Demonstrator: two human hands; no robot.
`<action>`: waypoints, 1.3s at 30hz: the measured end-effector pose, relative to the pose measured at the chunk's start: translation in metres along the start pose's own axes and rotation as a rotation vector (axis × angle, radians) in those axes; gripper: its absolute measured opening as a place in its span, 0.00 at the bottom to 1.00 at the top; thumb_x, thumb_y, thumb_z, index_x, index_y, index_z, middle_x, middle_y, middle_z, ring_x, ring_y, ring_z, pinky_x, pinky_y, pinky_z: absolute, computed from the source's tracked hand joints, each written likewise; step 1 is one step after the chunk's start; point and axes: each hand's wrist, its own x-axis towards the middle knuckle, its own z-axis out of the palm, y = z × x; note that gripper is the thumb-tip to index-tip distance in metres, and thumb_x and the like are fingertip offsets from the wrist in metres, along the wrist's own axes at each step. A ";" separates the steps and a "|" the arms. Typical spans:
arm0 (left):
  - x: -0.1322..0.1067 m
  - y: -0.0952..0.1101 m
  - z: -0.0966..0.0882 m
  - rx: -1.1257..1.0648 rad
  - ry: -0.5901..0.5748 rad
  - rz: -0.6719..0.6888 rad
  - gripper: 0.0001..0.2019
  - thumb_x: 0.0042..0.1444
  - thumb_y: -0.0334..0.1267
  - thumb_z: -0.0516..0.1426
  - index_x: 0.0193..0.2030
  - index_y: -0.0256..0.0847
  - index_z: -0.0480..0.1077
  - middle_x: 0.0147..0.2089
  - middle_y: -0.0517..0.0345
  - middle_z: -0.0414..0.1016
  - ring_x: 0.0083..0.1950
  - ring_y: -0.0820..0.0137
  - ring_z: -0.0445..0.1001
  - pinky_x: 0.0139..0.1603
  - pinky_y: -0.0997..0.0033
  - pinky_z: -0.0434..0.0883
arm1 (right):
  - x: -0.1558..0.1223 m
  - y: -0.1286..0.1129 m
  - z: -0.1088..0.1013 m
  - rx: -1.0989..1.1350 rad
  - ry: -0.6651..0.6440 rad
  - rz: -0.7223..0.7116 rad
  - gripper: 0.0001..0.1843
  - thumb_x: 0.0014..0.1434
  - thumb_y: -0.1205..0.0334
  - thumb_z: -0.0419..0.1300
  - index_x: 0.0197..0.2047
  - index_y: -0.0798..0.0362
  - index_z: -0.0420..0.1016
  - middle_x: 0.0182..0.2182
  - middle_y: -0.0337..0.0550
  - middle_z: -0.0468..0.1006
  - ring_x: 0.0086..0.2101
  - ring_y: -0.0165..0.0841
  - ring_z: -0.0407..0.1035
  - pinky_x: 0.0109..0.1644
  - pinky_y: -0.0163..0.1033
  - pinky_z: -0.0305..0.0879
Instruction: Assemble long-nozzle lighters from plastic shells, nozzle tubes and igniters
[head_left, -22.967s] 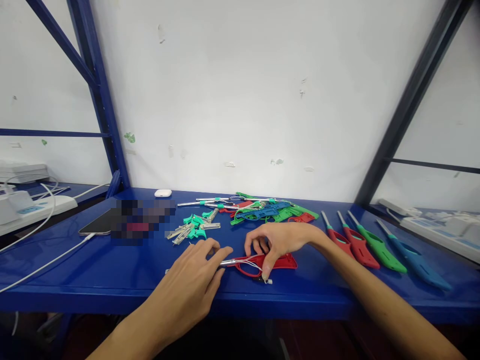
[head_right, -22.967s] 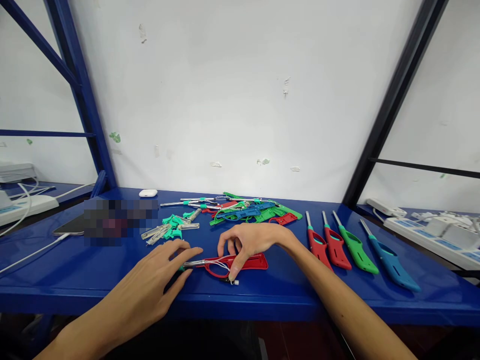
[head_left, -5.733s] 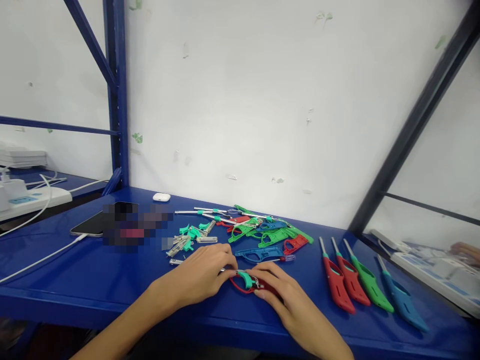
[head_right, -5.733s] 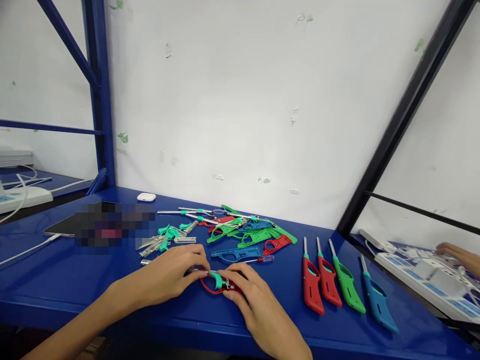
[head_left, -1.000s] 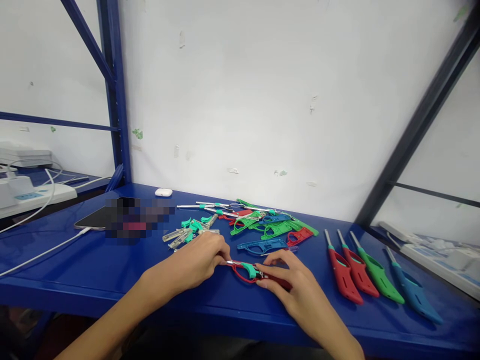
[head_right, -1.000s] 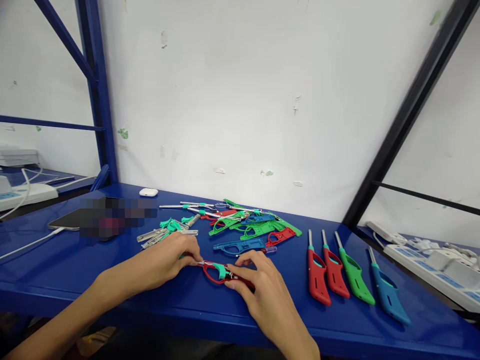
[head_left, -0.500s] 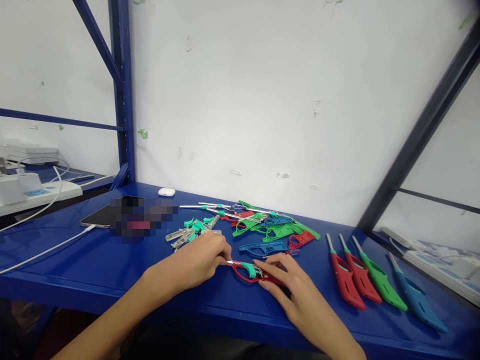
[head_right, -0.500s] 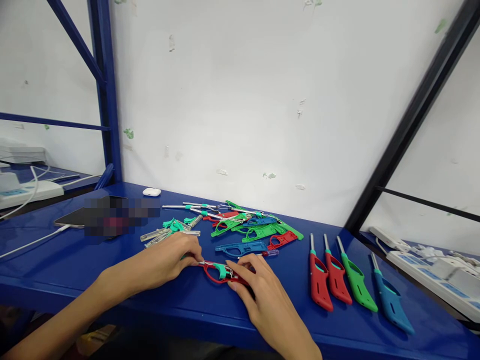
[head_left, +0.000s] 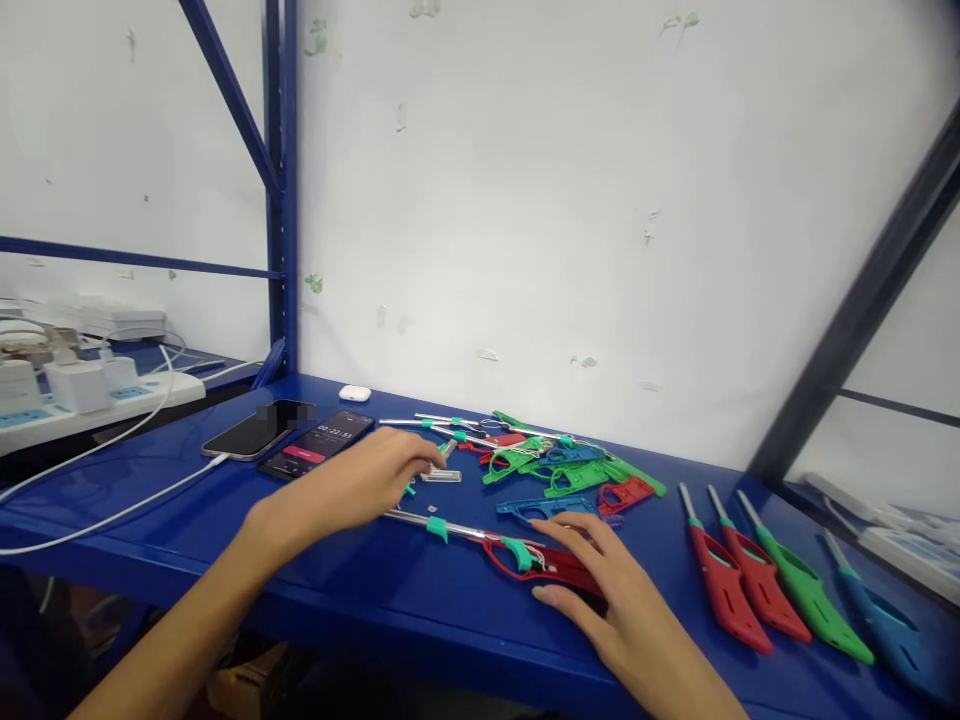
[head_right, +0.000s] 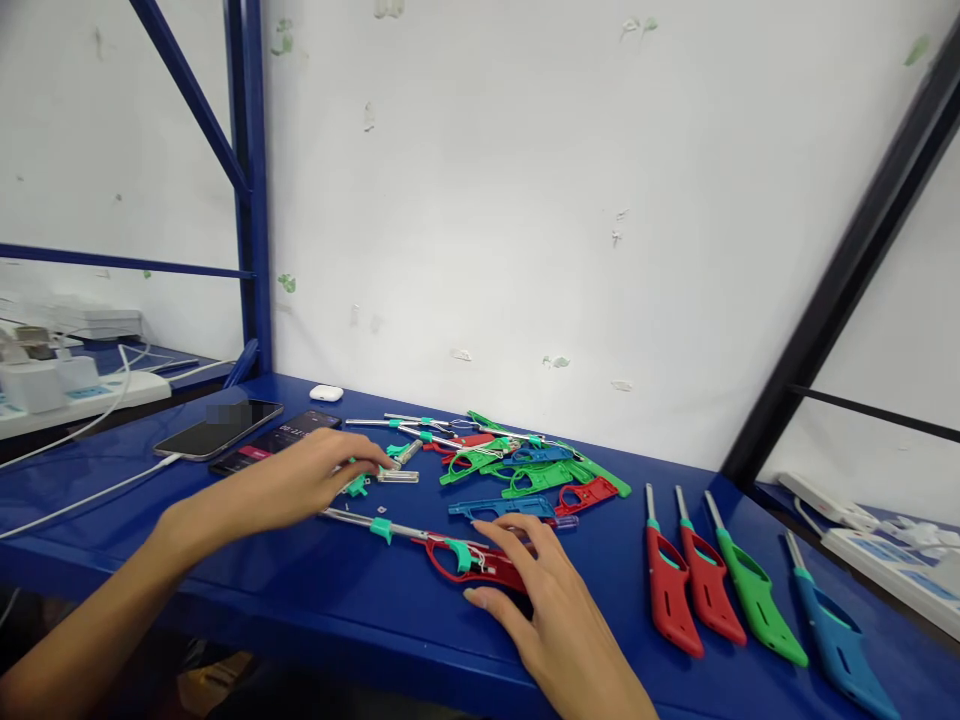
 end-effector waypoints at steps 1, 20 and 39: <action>-0.001 -0.008 -0.008 0.040 0.014 -0.044 0.18 0.71 0.36 0.49 0.53 0.48 0.80 0.53 0.57 0.84 0.54 0.62 0.80 0.53 0.68 0.71 | 0.000 0.001 0.001 -0.005 0.012 -0.004 0.25 0.71 0.44 0.58 0.69 0.34 0.68 0.67 0.44 0.66 0.64 0.44 0.67 0.68 0.49 0.66; 0.004 -0.031 -0.004 0.100 -0.097 -0.159 0.10 0.59 0.39 0.57 0.38 0.43 0.81 0.29 0.54 0.80 0.27 0.63 0.74 0.28 0.68 0.58 | 0.000 0.007 0.008 -0.113 0.175 -0.122 0.20 0.74 0.45 0.53 0.64 0.35 0.73 0.64 0.46 0.71 0.60 0.41 0.73 0.61 0.45 0.75; 0.008 0.011 -0.008 -0.689 0.085 -0.115 0.16 0.61 0.52 0.63 0.45 0.42 0.73 0.32 0.56 0.82 0.34 0.67 0.78 0.28 0.74 0.64 | -0.001 0.005 0.008 -0.159 0.317 -0.255 0.20 0.74 0.52 0.56 0.67 0.34 0.68 0.59 0.42 0.75 0.59 0.40 0.73 0.61 0.46 0.75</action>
